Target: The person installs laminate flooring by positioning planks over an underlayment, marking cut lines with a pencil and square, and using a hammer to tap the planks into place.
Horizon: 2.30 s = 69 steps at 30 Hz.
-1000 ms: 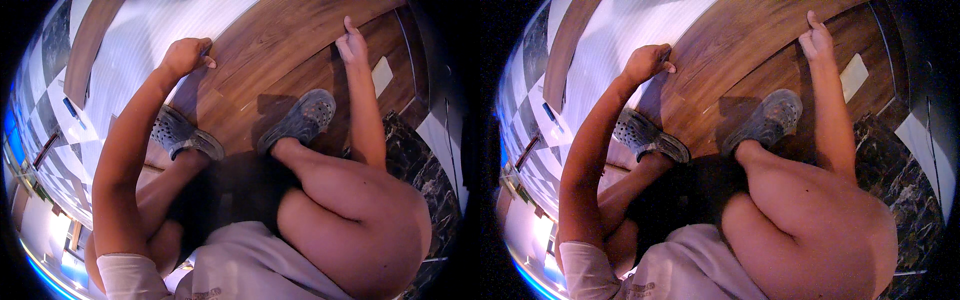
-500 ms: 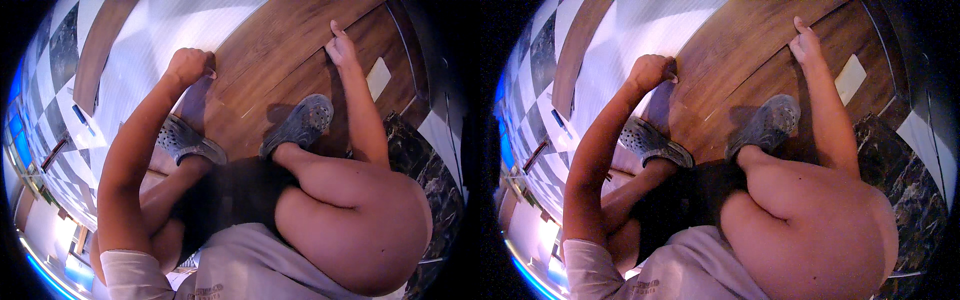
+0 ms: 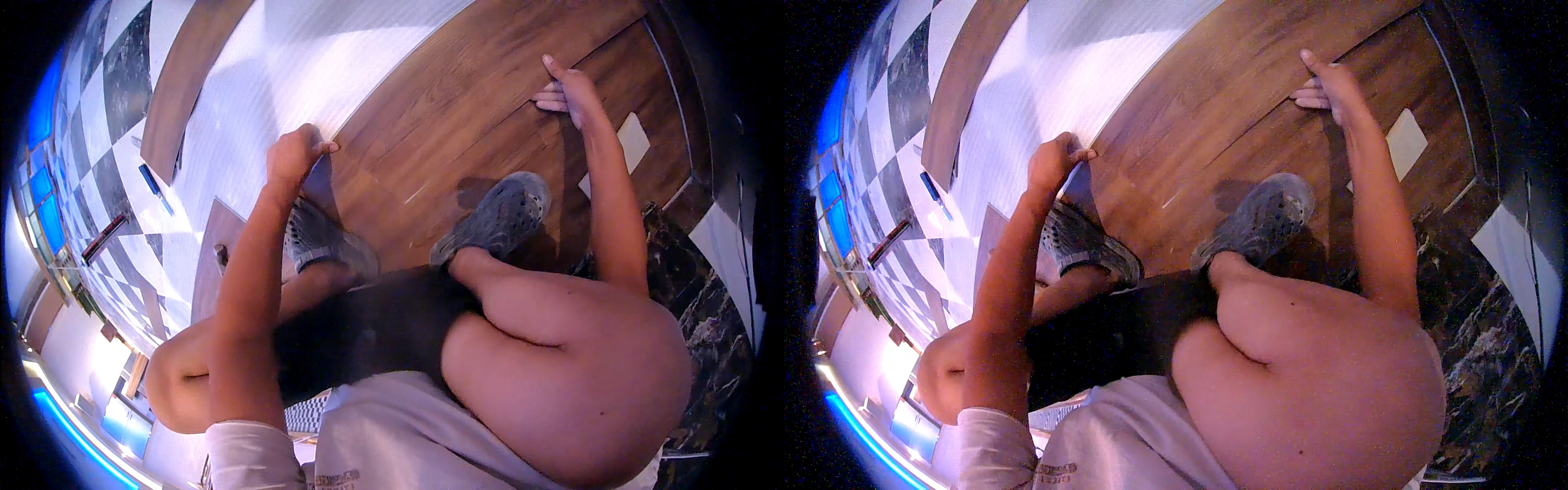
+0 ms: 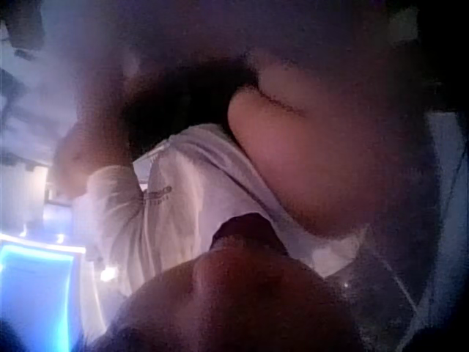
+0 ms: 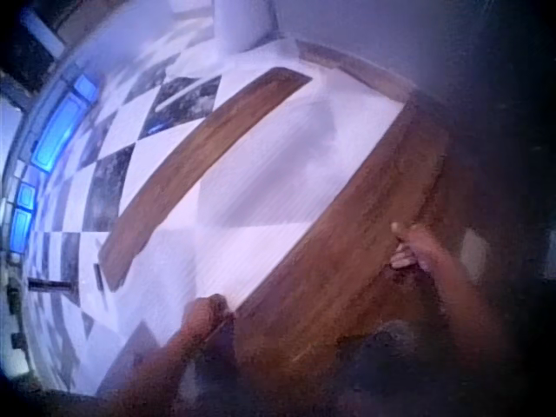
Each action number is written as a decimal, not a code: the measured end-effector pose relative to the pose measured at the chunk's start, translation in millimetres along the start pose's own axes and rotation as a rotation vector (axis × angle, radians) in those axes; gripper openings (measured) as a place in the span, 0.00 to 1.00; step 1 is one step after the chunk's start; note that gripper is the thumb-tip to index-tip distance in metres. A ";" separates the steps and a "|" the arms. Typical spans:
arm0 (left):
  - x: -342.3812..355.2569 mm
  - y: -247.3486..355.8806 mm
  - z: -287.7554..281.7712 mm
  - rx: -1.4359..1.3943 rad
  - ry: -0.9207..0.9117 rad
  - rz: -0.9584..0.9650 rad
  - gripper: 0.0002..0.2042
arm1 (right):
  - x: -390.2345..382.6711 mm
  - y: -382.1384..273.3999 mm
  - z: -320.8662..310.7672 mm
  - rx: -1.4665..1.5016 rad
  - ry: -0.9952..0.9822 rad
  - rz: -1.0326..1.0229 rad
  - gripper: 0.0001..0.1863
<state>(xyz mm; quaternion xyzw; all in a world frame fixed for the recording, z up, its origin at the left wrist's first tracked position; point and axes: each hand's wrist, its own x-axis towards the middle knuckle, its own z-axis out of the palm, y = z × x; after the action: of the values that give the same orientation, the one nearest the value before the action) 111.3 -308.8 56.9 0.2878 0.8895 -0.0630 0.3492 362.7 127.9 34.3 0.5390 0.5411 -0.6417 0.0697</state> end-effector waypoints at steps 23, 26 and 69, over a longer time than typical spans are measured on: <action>1.1 -9.4 23.3 -0.253 0.158 -0.037 0.21 | -12.8 -25.5 11.5 -0.754 0.136 0.001 0.34; 0.4 -8.3 28.6 -0.312 0.188 -0.028 0.20 | -16.8 -30.1 9.9 -0.737 0.127 -0.048 0.33; -16.2 36.6 29.2 -0.474 0.236 -0.043 0.14 | 192.7 -187.8 -10.4 -1.248 0.243 -0.863 0.31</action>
<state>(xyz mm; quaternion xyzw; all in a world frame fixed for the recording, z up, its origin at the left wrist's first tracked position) 158.3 -295.3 49.0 0.1843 0.9200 0.1737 0.2992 163.9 307.1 4.5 0.2075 0.9694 -0.1238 0.0442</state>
